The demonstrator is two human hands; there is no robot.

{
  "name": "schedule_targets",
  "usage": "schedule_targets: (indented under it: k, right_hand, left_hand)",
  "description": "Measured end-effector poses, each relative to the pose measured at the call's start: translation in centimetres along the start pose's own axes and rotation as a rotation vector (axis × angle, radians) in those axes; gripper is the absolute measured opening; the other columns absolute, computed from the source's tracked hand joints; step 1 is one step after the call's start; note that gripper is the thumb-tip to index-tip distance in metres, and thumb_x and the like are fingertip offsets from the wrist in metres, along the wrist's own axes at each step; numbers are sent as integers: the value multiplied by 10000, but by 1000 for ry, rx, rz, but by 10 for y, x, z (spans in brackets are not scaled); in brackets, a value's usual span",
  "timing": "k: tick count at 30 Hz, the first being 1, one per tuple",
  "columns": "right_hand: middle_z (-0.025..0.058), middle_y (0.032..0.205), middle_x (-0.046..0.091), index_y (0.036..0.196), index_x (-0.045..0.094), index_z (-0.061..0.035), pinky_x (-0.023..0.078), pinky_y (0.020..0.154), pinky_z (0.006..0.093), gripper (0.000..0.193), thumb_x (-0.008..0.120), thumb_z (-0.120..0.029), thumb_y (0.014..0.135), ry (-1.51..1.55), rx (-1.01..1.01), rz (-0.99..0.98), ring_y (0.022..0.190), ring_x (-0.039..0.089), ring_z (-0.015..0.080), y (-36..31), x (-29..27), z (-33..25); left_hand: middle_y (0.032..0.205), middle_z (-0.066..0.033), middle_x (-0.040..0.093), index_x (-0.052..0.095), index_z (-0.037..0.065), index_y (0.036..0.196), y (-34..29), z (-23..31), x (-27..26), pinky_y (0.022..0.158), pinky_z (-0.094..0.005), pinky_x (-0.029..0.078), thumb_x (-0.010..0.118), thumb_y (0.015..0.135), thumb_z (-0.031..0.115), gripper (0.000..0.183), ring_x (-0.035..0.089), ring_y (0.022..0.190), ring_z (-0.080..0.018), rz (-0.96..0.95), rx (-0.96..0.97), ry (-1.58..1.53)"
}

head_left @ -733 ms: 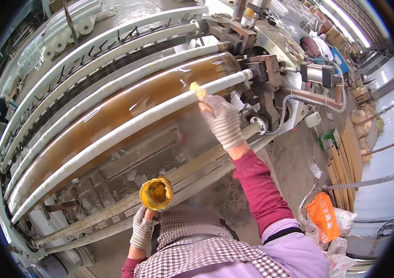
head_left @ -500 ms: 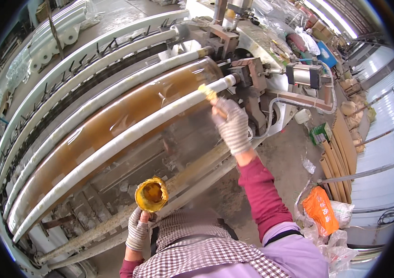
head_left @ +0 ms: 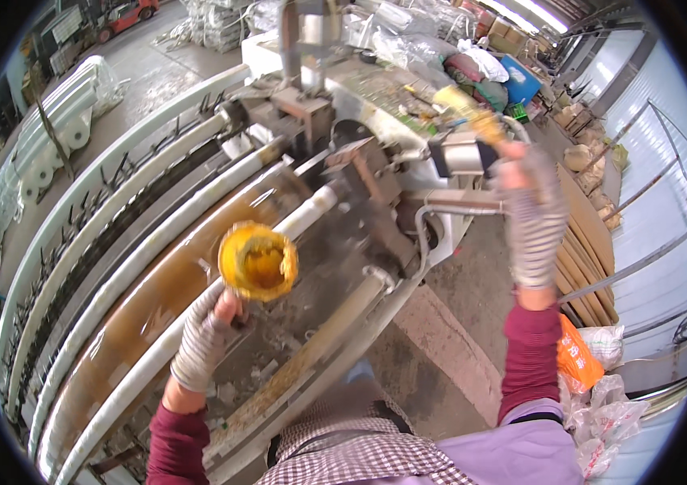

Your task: Applying adhesive to machine rollers and loading plastic pipe fittings into a production machine on a factory floor.

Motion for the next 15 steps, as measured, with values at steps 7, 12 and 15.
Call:
schedule_targets:
  k: [7, 12, 15]
  right_hand:
    - [13, 806, 591, 1156, 583, -59, 447, 537, 201, 271, 579, -209, 930, 226, 209, 87, 629, 528, 52, 122, -91, 130]
    - [-9, 765, 565, 1137, 580, -45, 396, 497, 190, 256, 602, -171, 915, 418, 390, -13, 580, 483, 36, 162, -61, 232]
    - [-22, 735, 557, 1123, 590, -57, 384, 481, 187, 248, 614, -180, 910, 499, 416, -67, 561, 462, 27, 192, -21, 267]
  left_hand:
    - [761, 15, 447, 499, 95, 840, 208, 53, 108, 621, -262, 410, 514, 948, 460, 381, 462, 680, -103, -135, 142, 82]
    - [735, -24, 508, 485, 94, 803, 371, 43, 172, 533, -276, 450, 496, 973, 389, 341, 532, 617, -146, -116, 43, -44]
    - [725, -7, 553, 518, 116, 806, 451, 33, 178, 534, -275, 489, 523, 949, 429, 344, 571, 580, -162, 5, -7, 15]
Point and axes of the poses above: each hand's wrist, its own y-axis towards the middle knuckle, its own x-axis out of the palm, z = x × y, the point moved 5 cm from there along y, towards the middle knuckle
